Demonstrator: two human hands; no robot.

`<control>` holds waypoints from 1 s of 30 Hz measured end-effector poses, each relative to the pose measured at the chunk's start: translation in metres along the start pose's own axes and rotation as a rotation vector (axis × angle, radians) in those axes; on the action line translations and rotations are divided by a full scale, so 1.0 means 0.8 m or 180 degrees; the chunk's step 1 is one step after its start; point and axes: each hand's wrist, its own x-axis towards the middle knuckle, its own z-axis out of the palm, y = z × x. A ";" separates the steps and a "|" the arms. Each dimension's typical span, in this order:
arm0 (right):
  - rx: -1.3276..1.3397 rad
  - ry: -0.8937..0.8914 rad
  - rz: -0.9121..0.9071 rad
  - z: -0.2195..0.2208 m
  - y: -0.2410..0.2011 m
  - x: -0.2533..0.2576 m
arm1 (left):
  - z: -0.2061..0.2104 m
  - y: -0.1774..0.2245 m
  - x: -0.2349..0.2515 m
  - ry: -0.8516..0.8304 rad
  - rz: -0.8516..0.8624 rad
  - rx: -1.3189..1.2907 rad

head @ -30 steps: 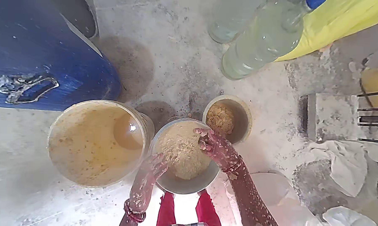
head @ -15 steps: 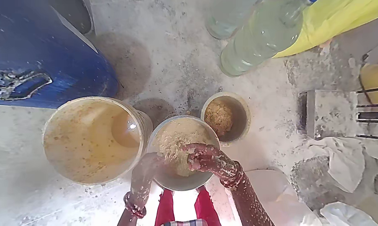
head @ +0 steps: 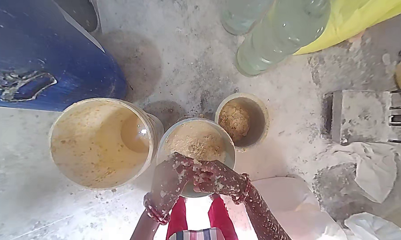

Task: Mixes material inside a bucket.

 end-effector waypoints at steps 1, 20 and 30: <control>-0.0011 -0.0001 0.0008 0.000 0.001 -0.001 | 0.000 0.001 -0.001 0.0016 -0.0043 -0.0015; -0.0334 -0.0033 0.0065 0.011 0.004 -0.007 | -0.001 0.001 -0.024 -0.0132 -0.0190 0.0065; 0.0317 -0.0048 0.0059 0.001 0.016 -0.005 | -0.047 0.036 0.039 0.0480 0.0365 -0.0408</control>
